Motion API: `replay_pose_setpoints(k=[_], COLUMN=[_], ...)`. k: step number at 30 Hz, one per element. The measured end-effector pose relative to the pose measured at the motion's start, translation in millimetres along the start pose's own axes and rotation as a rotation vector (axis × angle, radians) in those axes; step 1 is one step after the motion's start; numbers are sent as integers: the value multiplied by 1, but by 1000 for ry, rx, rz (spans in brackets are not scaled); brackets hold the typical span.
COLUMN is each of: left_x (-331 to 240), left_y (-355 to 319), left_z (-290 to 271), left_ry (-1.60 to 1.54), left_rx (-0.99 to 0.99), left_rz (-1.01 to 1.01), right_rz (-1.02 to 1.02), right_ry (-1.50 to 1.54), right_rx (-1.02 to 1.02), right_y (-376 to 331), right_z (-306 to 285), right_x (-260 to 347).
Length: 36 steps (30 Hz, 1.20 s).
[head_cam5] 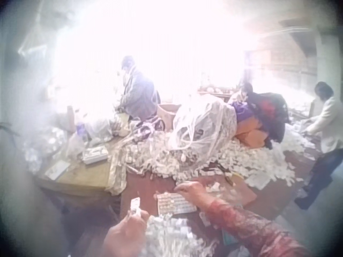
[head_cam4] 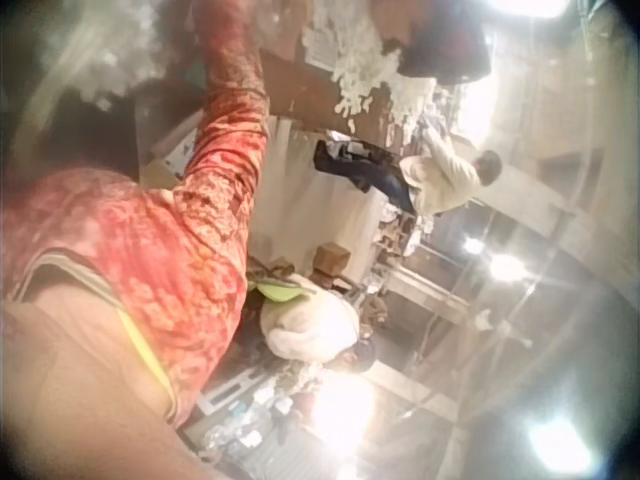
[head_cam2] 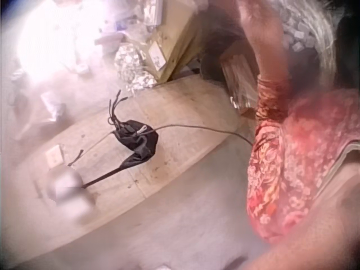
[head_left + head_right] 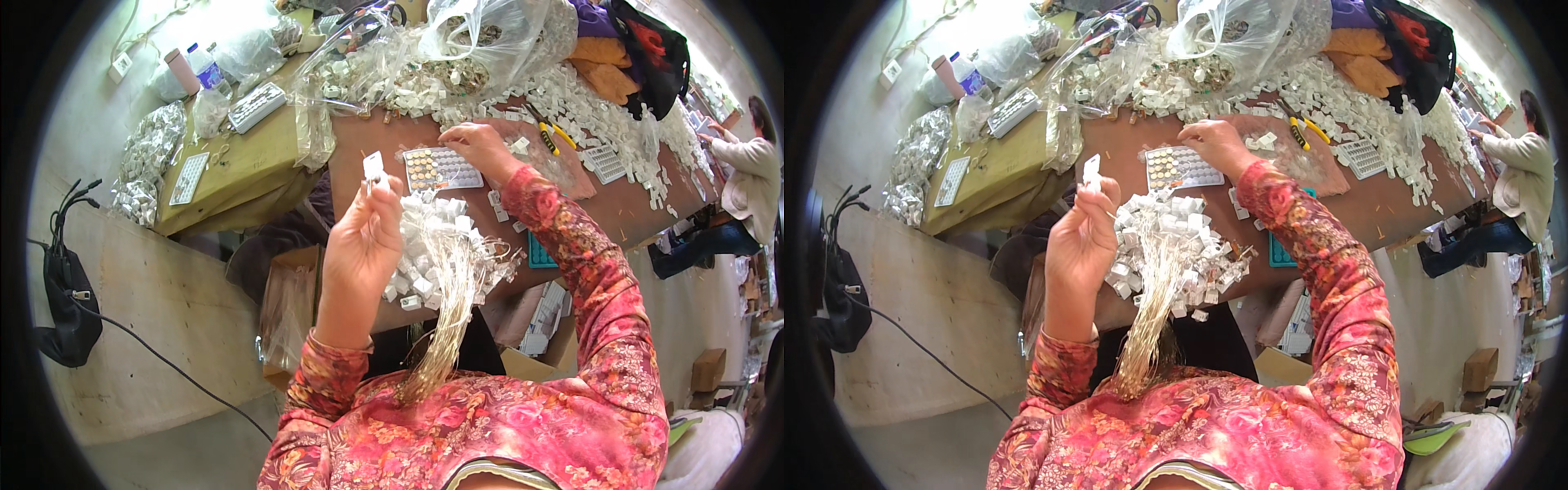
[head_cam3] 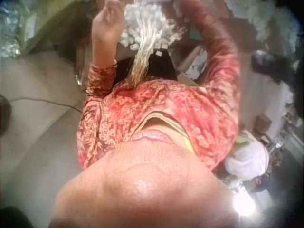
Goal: The person inserts small white plastic LED modules into a string of copper wires, then connects a battery pack to test the lights. After confirming the lights work, the person coils the string and places it into a plastic bag.
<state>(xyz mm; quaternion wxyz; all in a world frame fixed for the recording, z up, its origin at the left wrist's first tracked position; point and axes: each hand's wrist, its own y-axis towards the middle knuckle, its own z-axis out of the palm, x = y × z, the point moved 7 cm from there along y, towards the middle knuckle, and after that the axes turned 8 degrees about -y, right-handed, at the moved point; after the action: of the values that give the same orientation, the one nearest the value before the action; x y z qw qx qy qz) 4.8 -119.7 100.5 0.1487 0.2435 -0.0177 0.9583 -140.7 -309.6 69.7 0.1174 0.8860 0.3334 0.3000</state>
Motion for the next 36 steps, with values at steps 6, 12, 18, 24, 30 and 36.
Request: replay_pose_setpoints(k=[6,12,18,24,30,36], left_x=[-15,-15,-11,-6,-1,2], left_y=[-2,-4,-5,-6,-9,-7], left_z=[-24,-27,-27,-20,-15,-17], left_ry=[166,246,342,410,465,506], left_rx=[-5,2,-14,16,40,34], left_rz=[231,287,337,347,348,376], right_rz=[-181,-188,-163,-122,-121,29], right_ry=[-148,-118,-145,-216,-101,-50], right_rx=[68,43,85,144,30,235], right_y=[19,18,23,27,23,23], right_z=[38,40,45,52,28,18], right_x=[7,10,7,4,10,-7])
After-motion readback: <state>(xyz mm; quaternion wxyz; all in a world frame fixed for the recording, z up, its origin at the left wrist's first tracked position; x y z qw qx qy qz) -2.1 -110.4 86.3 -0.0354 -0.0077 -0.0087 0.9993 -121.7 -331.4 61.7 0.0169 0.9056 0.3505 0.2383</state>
